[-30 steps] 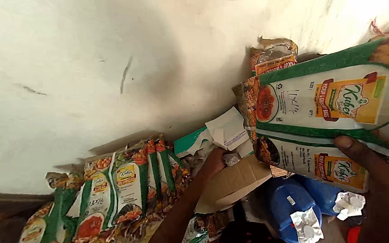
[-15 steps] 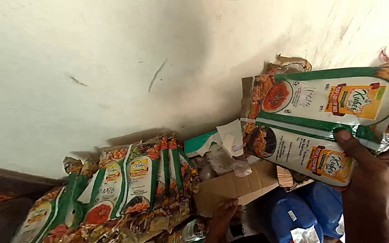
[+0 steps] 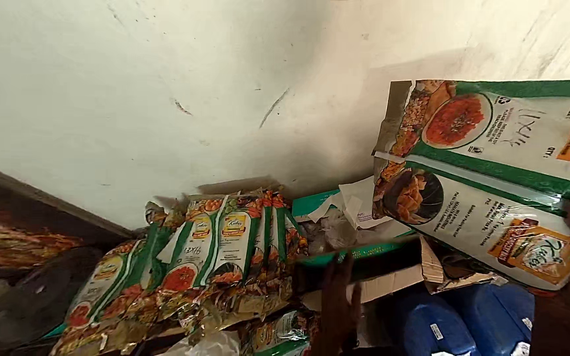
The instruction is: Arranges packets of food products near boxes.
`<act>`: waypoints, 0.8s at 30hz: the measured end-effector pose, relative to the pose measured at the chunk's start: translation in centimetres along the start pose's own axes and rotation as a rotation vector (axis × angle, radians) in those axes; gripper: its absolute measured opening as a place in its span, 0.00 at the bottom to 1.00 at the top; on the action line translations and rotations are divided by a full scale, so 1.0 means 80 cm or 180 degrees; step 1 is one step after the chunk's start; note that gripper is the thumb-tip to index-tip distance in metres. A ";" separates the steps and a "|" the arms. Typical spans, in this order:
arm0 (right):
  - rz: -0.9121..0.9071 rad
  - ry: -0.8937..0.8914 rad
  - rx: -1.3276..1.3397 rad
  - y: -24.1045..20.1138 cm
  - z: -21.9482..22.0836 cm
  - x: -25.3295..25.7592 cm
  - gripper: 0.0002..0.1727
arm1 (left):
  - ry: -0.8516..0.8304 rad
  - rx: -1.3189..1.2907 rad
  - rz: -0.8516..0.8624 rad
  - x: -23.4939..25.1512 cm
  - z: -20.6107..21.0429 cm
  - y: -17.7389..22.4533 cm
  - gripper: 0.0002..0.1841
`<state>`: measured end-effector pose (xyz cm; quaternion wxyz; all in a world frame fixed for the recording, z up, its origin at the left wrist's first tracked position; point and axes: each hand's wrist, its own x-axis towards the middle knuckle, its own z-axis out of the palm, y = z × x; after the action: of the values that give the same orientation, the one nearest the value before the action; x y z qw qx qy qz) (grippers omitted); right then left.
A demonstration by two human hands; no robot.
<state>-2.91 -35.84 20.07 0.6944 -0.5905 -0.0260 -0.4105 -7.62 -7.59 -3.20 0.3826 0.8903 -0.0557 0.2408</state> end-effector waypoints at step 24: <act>0.1725 -0.0183 0.1475 0.124 0.163 -0.074 0.35 | -0.2682 0.1876 -0.0161 0.244 -0.123 -0.088 0.43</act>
<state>5.01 -21.99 12.99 0.8925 -0.4141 0.0197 -0.1778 7.73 5.94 7.19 0.0655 0.9811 -0.1132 -0.1427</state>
